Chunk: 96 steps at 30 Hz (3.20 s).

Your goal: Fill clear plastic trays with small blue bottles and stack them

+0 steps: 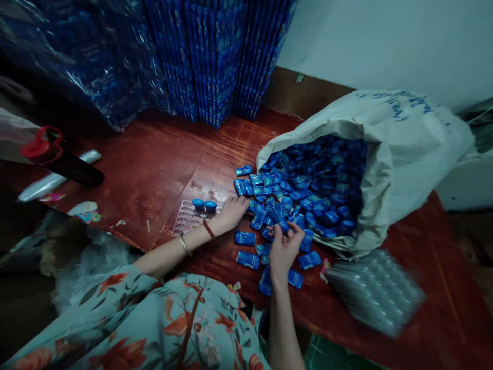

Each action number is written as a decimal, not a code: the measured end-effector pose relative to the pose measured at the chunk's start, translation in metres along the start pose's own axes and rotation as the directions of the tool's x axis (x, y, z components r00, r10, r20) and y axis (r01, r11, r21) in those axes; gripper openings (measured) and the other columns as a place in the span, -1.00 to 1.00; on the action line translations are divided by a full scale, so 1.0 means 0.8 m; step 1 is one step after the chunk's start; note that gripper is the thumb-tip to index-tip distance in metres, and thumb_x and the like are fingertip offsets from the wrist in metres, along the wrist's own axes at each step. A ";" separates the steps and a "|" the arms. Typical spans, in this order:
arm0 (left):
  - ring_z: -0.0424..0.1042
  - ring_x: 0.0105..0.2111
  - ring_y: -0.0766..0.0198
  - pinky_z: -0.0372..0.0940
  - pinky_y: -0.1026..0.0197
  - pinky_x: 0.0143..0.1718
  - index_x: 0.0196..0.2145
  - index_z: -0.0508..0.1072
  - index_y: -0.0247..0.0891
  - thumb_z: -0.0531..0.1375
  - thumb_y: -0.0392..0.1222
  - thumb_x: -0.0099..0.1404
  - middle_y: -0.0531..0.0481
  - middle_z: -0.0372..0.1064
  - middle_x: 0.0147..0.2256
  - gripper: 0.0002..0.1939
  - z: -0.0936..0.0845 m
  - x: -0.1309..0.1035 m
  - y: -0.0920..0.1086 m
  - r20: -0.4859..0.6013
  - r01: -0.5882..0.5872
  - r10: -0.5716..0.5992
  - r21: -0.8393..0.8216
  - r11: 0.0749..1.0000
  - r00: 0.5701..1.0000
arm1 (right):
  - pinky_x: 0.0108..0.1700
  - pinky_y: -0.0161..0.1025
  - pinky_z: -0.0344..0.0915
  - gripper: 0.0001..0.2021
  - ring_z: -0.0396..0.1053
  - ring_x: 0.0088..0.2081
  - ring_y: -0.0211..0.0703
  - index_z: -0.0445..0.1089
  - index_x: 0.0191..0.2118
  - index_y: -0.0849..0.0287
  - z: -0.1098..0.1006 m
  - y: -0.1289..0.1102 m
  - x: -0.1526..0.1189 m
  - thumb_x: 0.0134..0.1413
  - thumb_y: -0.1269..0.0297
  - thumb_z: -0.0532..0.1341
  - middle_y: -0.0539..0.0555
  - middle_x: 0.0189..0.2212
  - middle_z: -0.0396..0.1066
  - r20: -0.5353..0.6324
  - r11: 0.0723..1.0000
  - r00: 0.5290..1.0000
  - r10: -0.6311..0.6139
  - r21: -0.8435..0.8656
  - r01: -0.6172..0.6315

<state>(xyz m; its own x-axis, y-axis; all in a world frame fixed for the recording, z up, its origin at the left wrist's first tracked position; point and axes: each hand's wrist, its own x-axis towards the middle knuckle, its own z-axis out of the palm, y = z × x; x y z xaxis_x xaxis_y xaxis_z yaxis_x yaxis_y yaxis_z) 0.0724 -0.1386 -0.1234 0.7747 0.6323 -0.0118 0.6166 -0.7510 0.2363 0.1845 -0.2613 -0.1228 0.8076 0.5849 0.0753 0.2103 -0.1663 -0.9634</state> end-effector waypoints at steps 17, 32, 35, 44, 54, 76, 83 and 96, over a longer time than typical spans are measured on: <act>0.38 -0.15 0.20 0.31 0.15 -0.10 -0.01 0.33 -0.22 0.08 0.03 0.30 -0.08 0.30 -0.13 -0.61 0.001 -0.204 -0.100 -0.162 0.288 -0.458 -0.587 0.757 0.874 | -0.09 -0.21 0.31 -0.72 0.36 -0.16 -0.12 0.32 -0.02 0.22 0.118 -0.013 -0.042 0.23 0.38 -0.01 0.17 -0.18 0.37 0.742 0.724 0.563 -0.364 -0.154 0.672; 0.39 -0.22 0.19 0.31 0.18 -0.21 -0.09 0.26 -0.27 0.07 -0.20 0.33 -0.09 0.32 -0.18 -0.79 -0.023 -0.169 -0.106 -0.135 0.204 -0.287 -0.435 0.877 0.948 | -0.24 -0.18 0.24 -0.69 0.32 -0.20 -0.04 0.33 -0.09 0.18 0.139 -0.074 -0.041 0.15 0.55 -0.04 0.20 -0.18 0.34 0.915 0.325 0.397 -0.068 -0.356 0.876; 0.37 -0.21 0.24 0.29 0.22 -0.18 -0.10 0.29 -0.23 0.05 -0.23 0.34 -0.04 0.33 -0.21 -0.82 -0.030 -0.165 -0.118 -0.268 0.117 -0.278 -0.492 0.862 0.922 | -0.23 -0.19 0.24 -0.69 0.32 -0.20 -0.05 0.32 -0.09 0.19 0.139 -0.073 -0.043 0.14 0.56 -0.04 0.20 -0.17 0.33 0.917 0.319 0.391 -0.078 -0.349 0.881; 0.32 -0.21 0.22 0.27 0.21 -0.21 -0.10 0.33 -0.26 -0.08 -0.38 0.35 -0.11 0.31 -0.21 -0.73 -0.009 -0.148 -0.133 -0.278 -0.040 -0.002 -0.145 0.989 0.961 | -0.15 -0.21 0.24 -0.68 0.33 -0.17 -0.10 0.22 0.09 0.17 0.133 -0.020 -0.034 0.25 0.37 -0.01 0.17 -0.12 0.33 0.863 0.422 0.417 -0.286 -0.277 0.863; 0.27 -0.12 0.10 0.27 0.06 -0.10 -0.09 0.33 -0.30 -0.02 -0.47 0.25 -0.16 0.31 -0.15 -0.69 -0.032 -0.121 -0.111 0.029 -0.152 0.150 0.088 0.985 0.988 | -0.16 -0.16 0.14 -0.66 0.23 -0.13 -0.05 0.32 0.03 0.16 0.139 -0.019 -0.045 0.26 0.39 -0.08 0.19 -0.18 0.37 0.815 0.380 0.465 -0.345 -0.332 0.864; 0.31 -0.09 0.07 0.17 0.02 -0.02 -0.04 0.26 -0.43 0.10 -0.42 0.21 -0.24 0.32 -0.11 -0.67 0.030 -0.072 0.039 0.111 -0.106 0.106 -0.008 0.994 0.988 | -0.31 -0.24 0.22 -0.68 0.41 -0.20 -0.01 0.18 -0.02 0.26 0.057 -0.020 0.020 0.17 0.18 0.10 0.25 -0.20 0.41 0.497 0.341 0.848 0.185 -0.841 0.419; 0.33 -0.22 0.25 0.28 0.22 -0.19 -0.16 0.30 -0.28 -0.01 -0.35 0.34 -0.10 0.30 -0.18 -0.84 -0.004 -0.144 -0.031 -0.034 -0.073 0.065 -0.441 0.894 0.997 | -0.19 -0.11 0.25 -0.64 0.37 -0.20 0.04 0.15 -0.05 0.22 0.026 0.007 0.010 0.12 0.10 0.10 0.20 -0.26 0.38 0.568 0.688 0.823 -0.019 -0.590 0.423; 0.32 -0.22 0.20 0.30 0.19 -0.23 -0.02 0.30 -0.28 -0.05 -0.37 0.34 -0.14 0.31 -0.19 -0.71 -0.001 -0.174 -0.142 -0.358 -0.024 -0.042 -0.176 0.984 0.933 | -0.29 -0.23 0.30 -0.75 0.35 -0.39 -0.19 0.28 -0.12 0.15 0.081 -0.019 -0.025 0.09 0.19 0.16 0.04 -0.32 0.40 0.674 0.917 0.720 -0.164 -0.166 0.364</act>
<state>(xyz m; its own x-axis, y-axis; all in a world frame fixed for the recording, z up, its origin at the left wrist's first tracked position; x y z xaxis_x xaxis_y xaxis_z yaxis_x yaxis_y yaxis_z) -0.1056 -0.1408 -0.1476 0.6463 0.6894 0.3272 0.5636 -0.7203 0.4043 0.1297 -0.2192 -0.1263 0.1757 0.9837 0.0392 0.5780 -0.0709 -0.8130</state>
